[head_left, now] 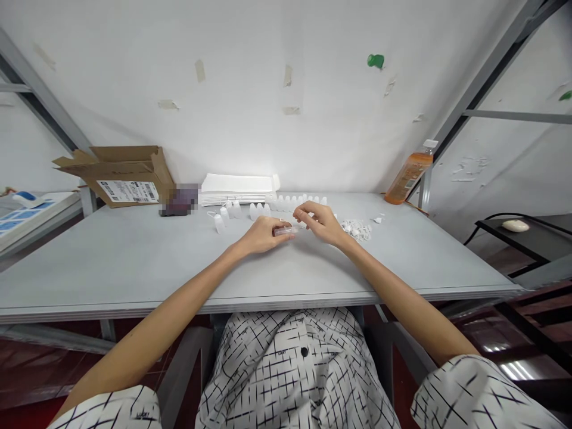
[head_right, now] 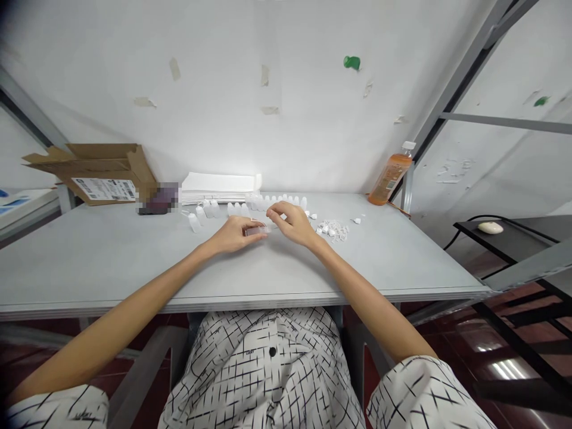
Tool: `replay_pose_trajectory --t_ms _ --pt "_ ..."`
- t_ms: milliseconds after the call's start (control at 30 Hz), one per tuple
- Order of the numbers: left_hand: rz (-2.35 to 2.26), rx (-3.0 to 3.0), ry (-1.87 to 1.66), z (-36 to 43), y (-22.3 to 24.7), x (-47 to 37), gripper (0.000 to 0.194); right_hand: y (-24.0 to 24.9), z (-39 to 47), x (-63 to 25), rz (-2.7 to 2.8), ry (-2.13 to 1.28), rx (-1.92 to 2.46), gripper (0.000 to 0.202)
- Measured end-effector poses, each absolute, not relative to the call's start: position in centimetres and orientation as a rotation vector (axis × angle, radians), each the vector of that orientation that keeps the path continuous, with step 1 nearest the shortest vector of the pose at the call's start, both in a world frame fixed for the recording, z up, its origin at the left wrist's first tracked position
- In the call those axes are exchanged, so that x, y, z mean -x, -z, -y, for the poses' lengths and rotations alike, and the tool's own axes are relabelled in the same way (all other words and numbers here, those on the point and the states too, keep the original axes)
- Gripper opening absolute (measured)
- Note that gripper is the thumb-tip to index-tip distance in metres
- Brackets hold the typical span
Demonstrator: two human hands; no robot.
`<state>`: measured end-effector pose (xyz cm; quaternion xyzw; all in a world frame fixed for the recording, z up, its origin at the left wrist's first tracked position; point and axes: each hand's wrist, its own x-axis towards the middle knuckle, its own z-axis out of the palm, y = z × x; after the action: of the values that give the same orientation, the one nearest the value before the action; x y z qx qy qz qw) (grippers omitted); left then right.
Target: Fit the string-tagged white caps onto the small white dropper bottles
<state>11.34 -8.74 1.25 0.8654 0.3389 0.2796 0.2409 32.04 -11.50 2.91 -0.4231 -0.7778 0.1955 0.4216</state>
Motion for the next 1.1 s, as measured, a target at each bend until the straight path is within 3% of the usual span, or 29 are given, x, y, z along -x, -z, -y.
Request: replay_pose_trajectory --t_ms 133,733,1100 --pt "-0.914 -2.431 -0.749 9.0 -1.4 -11.4 0.033 -3.1 11.9 -31.8 1.901 -0.316 1.044 0.02" --pt "-0.922 -2.498 -0.605 8.8 -1.0 -11.6 0.022 -2.7 12.1 -30.9 2.044 -0.46 0.938 0.019" --pt "-0.94 -2.524 -0.601 8.9 -1.1 -11.7 0.022 -1.6 11.6 -30.8 2.051 -0.271 0.868 0.017"
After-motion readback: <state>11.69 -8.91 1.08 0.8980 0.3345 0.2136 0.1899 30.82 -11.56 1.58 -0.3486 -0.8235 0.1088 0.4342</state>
